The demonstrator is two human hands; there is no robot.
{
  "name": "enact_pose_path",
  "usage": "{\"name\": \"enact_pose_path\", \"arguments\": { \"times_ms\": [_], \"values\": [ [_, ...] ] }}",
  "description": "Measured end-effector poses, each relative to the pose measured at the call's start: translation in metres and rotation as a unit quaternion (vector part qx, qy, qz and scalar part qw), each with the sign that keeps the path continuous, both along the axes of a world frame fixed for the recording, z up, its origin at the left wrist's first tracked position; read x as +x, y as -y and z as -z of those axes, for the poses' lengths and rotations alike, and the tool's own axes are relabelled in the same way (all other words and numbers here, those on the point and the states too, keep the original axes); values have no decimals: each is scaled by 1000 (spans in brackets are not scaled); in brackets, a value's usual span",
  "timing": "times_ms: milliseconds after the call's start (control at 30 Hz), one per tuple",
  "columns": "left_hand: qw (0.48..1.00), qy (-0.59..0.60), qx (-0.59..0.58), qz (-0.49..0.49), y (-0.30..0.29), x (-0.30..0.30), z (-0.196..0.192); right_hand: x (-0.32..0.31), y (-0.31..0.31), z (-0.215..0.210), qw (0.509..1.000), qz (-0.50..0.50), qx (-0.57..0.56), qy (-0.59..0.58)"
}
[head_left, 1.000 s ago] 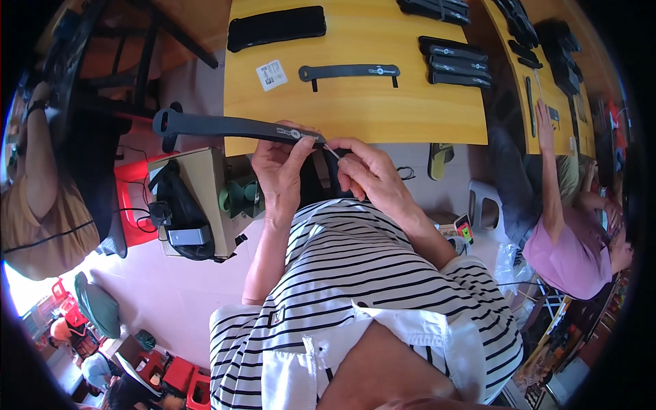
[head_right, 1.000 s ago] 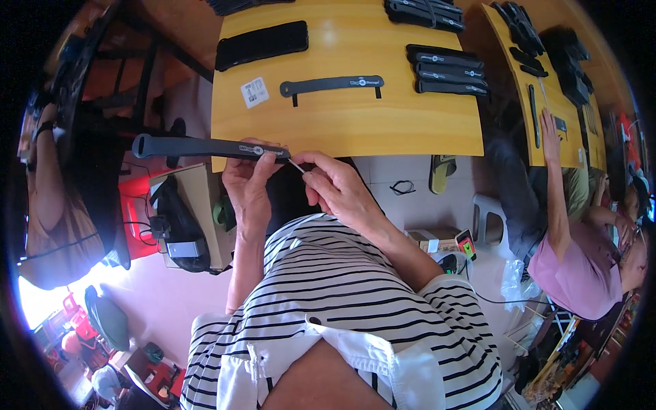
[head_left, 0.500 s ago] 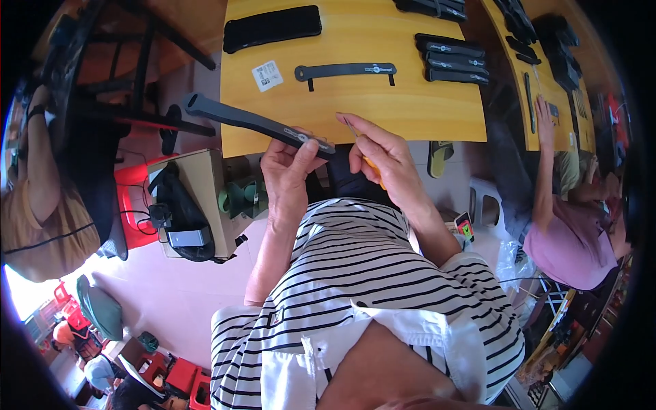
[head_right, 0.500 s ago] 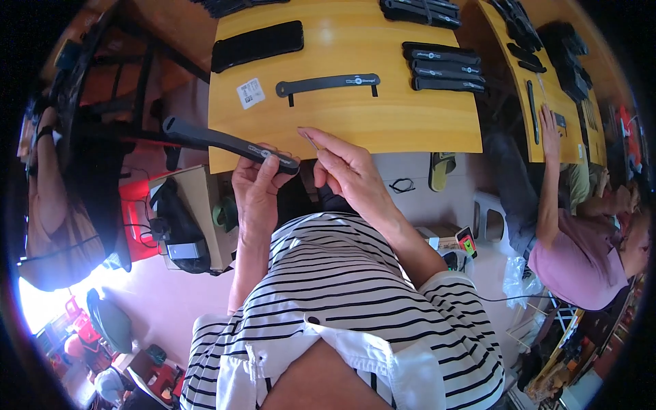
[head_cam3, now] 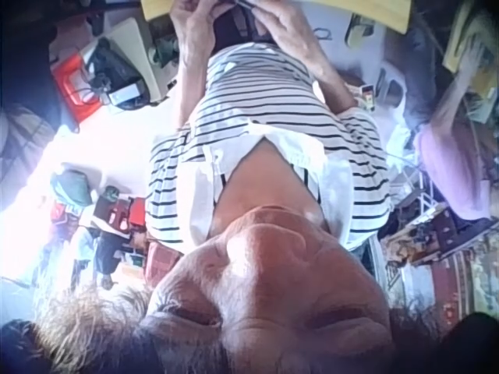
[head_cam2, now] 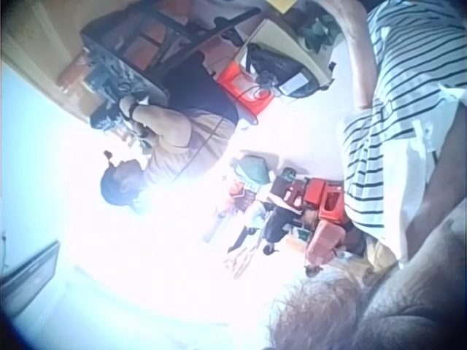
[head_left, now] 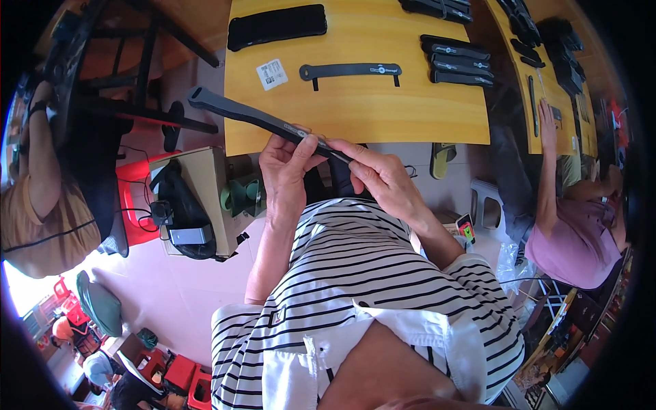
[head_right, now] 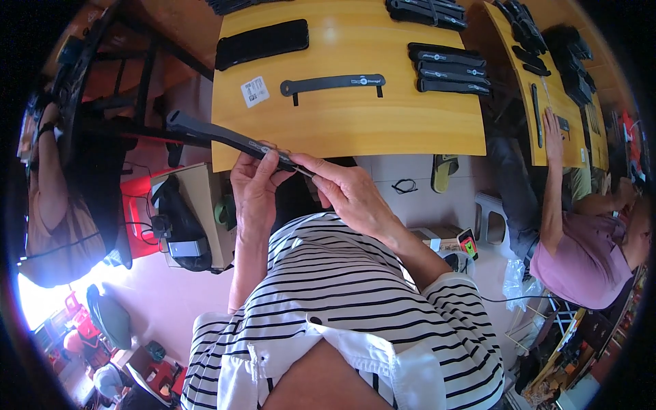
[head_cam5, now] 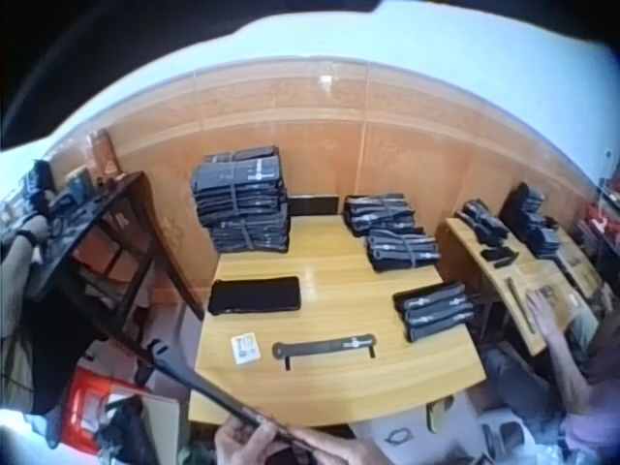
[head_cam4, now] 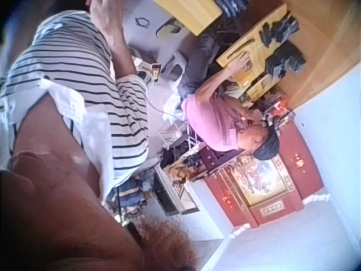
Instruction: Assembling and inspecting branded leather straps using a small screwdriver.
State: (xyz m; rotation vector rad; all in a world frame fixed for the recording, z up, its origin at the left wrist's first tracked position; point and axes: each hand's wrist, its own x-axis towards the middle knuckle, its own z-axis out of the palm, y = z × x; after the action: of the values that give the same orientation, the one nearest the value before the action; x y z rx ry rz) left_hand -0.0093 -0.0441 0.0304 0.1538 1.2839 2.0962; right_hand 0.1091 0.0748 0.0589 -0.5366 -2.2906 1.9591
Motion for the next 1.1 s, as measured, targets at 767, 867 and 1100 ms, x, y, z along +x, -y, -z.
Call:
{"name": "enact_pose_path", "arguments": {
  "times_ms": [767, 867, 1100],
  "values": [
    [957, -271, -83, -60, -2, 11, -4, -8, 9, 13, 955, 75, -286, 18],
    [945, -315, -76, -54, 0, 8, 2, -7, 10, 13, 905, 78, -417, 5],
    [992, -115, 23, -37, 2, 1, -4, -13, 25, 12, 986, 122, -102, -42]
  ]
}}
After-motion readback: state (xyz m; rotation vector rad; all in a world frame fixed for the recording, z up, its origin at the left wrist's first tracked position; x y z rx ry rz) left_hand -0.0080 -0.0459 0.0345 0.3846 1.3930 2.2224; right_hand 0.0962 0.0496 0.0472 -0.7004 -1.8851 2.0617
